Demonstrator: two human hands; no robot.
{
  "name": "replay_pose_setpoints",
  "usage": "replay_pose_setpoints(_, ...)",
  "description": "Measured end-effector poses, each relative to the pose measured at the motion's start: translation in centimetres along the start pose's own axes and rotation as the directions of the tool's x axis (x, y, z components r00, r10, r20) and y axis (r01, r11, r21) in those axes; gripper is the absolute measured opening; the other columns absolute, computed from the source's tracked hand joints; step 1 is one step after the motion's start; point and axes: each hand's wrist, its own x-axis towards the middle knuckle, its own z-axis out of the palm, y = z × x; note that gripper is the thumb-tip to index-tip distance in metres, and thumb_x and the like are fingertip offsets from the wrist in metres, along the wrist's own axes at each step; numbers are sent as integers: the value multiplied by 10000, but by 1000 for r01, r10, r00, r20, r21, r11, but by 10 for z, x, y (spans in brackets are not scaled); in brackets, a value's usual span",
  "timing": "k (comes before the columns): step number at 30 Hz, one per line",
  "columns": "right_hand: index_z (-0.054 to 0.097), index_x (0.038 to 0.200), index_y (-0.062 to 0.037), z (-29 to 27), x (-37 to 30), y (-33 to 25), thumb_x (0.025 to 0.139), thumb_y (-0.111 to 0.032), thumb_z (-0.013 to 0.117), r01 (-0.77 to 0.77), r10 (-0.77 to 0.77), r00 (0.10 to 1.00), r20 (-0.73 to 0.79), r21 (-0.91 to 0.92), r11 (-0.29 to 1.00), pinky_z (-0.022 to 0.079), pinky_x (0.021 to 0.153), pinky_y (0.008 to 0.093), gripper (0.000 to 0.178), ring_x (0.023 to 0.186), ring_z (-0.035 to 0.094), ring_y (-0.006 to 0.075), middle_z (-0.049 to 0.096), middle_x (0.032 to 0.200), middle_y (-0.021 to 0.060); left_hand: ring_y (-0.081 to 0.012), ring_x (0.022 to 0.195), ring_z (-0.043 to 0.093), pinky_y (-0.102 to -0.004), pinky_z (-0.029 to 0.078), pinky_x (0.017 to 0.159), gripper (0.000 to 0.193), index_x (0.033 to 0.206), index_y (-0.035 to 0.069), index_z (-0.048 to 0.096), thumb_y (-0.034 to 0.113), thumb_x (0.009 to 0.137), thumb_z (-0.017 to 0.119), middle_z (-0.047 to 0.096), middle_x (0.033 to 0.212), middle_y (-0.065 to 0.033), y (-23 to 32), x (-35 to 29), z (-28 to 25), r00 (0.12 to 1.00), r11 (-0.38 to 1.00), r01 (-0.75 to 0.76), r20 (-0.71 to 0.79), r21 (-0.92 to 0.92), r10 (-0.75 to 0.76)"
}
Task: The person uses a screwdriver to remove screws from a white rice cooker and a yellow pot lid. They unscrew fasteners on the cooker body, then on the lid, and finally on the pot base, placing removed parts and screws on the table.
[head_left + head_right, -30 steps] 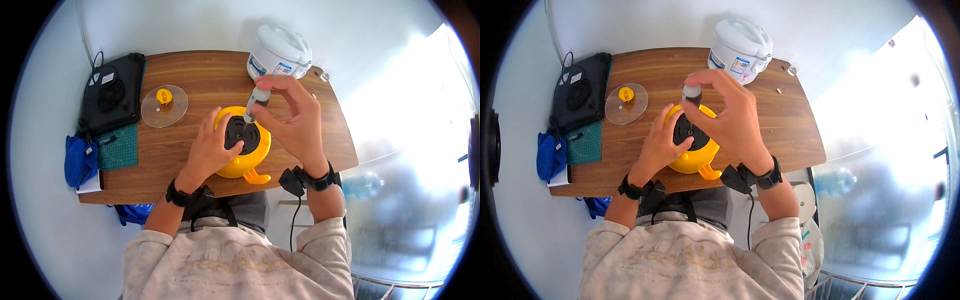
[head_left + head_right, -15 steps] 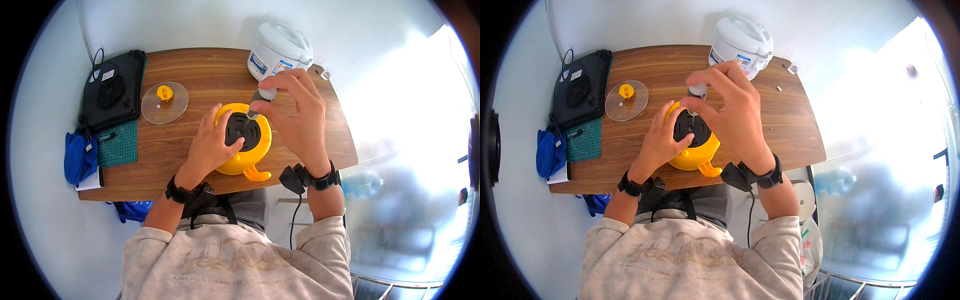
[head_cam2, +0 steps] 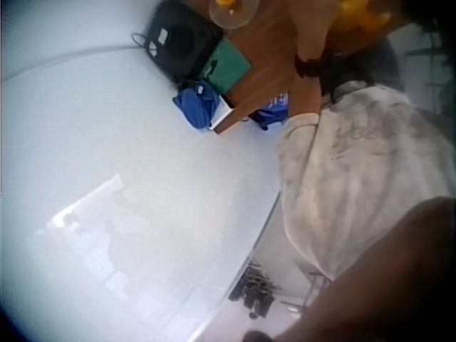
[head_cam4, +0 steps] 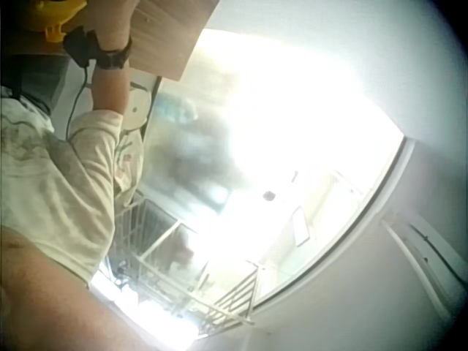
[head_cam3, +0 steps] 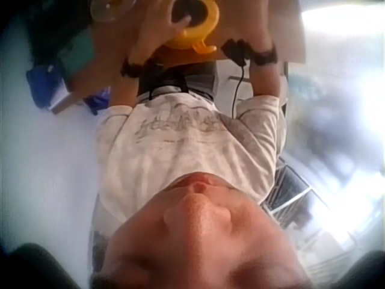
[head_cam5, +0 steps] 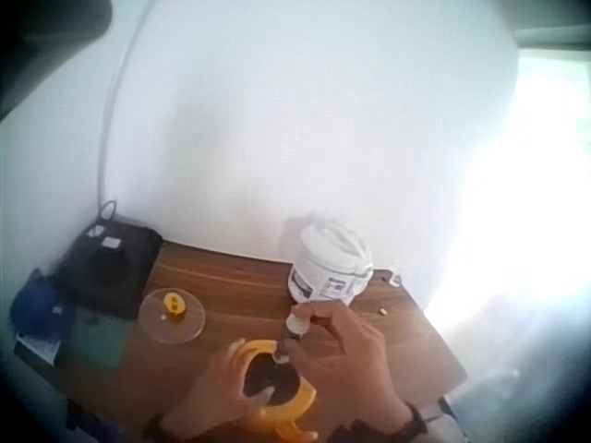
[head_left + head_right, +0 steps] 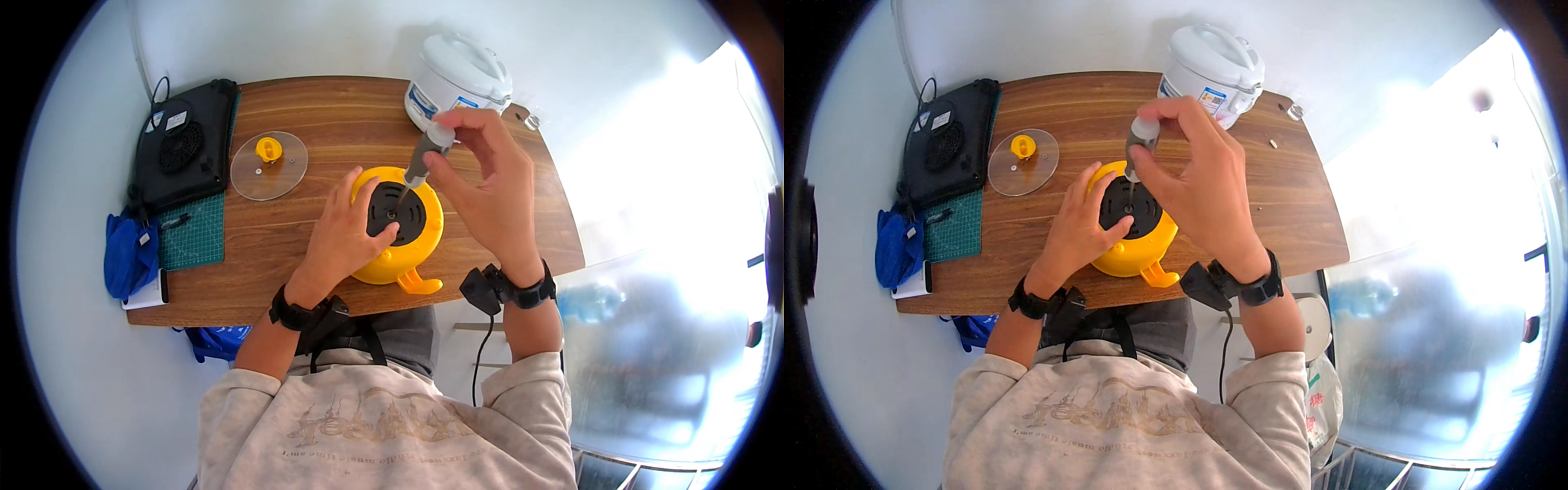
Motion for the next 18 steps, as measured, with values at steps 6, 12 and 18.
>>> replay_pose_setpoints(6,673,1081,-62,-5,2,-8,787,-27,784,162,-150,986,74,-198,967,538,849,338,317,941,700,244,701,1018,84,-363,1445,376,-487,375,1172,746,1496,130,407,410,881,725,339,1572,-180,0,0,-2,1000,1000,8,16,5,-8)
replay_pose_setpoints(12,698,1048,-75,7,0,-16,769,-88,849,-63,73,996,-42,212,975,528,804,304,317,884,669,227,683,961,68,-359,1446,375,-490,376,1173,745,1494,131,409,429,886,720,340,1571,-180,3,0,-4,999,1000,30,35,1,-30)
replay_pose_setpoints(18,674,1105,-73,-4,0,-1,818,-2,744,138,-126,984,125,-93,986,541,787,324,304,902,679,203,699,1019,72,-406,1391,418,-481,423,1124,717,1438,83,461,378,852,751,378,1519,-221,2,0,-2,999,1000,-22,-36,-12,22)
